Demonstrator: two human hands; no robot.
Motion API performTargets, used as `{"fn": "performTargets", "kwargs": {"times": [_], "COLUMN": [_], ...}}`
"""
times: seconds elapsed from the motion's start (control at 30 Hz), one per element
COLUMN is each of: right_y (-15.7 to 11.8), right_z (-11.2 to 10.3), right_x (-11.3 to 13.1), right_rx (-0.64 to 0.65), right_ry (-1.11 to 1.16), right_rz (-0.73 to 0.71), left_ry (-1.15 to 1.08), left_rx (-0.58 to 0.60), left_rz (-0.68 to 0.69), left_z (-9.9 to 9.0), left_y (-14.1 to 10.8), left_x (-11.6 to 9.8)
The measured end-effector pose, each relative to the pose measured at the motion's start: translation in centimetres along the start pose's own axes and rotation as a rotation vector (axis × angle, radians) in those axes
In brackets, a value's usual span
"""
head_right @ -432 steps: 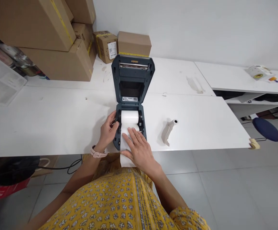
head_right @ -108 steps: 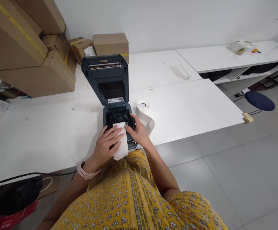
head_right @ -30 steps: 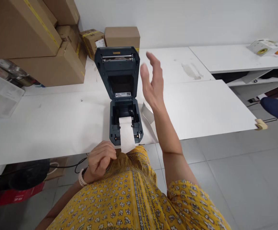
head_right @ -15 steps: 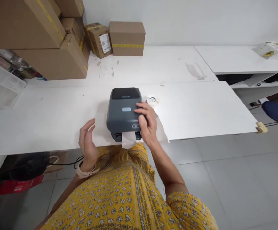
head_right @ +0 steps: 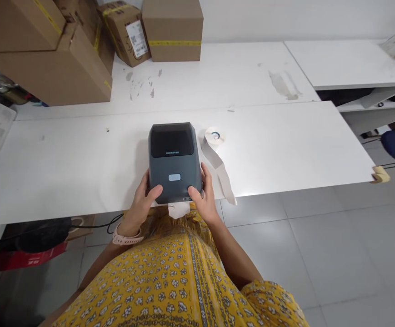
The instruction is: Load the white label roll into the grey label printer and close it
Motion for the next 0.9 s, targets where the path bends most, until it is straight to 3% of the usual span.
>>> {"fn": "performTargets", "kwargs": {"times": [0.2, 0.27, 0.33, 0.37, 0.4, 0.43, 0.5, 0.53, 0.6, 0.7, 0.9], "right_y": [-0.1, -0.5, -1.1, -1.5, -1.9, -2.2, -2.5, -2.4, -2.2, -1.9, -1.9], "right_z": [0.3, 0.3, 0.0, -0.3, -0.5, -0.7, -0.6, -0.4, -0.2, -0.3, -0.4], "right_x": [-0.6, -0.7, -0.4, -0.1, 0.4, 1.0, 2.0, 2.5, 3.1, 3.5, 3.7], "right_rx": [-0.096, -0.101, -0.159, -0.205, -0.247, -0.274, -0.268, -0.246, -0.204, -0.174, -0.166], "right_ry": [-0.051, -0.109, -0.158, -0.183, -0.212, -0.245, -0.325, -0.368, -0.436, -0.485, -0.566], "right_rz": [-0.107, -0.131, -0.191, -0.246, -0.313, -0.381, -0.489, -0.526, -0.559, -0.571, -0.580], "left_ry": [0.144, 0.310, 0.422, 0.401, 0.375, 0.327, 0.117, -0.033, -0.235, -0.308, -0.266], "left_rx": [0.019, -0.125, -0.310, -0.318, -0.206, -0.063, 0.208, 0.296, 0.373, 0.316, 0.122], "left_rz": [0.077, 0.250, 0.547, 0.634, 0.570, 0.412, -0.055, -0.262, -0.521, -0.609, -0.432], "left_z": [-0.4, -1.8, -3.1, -3.3, -2.9, -2.2, 0.0, 1.2, 3.4, 5.2, 5.6], "left_y": [-0.4, -2.2, -5.1, -6.4, -6.8, -6.8, -6.7, -6.8, -6.6, -5.4, -4.4], "left_x": [0.1, -0.1, -1.0, -1.0, -0.4, 0.6, 3.2, 4.1, 4.9, 5.1, 5.1]}}
Point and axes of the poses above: each hand's wrist, its own y-axis towards the middle knuckle, its own z-axis out of the palm, x = y × z, the point moved 6 cm from there along y, towards the middle knuckle, and after that the axes turned 9 degrees about -y, right-handed, at the moved point
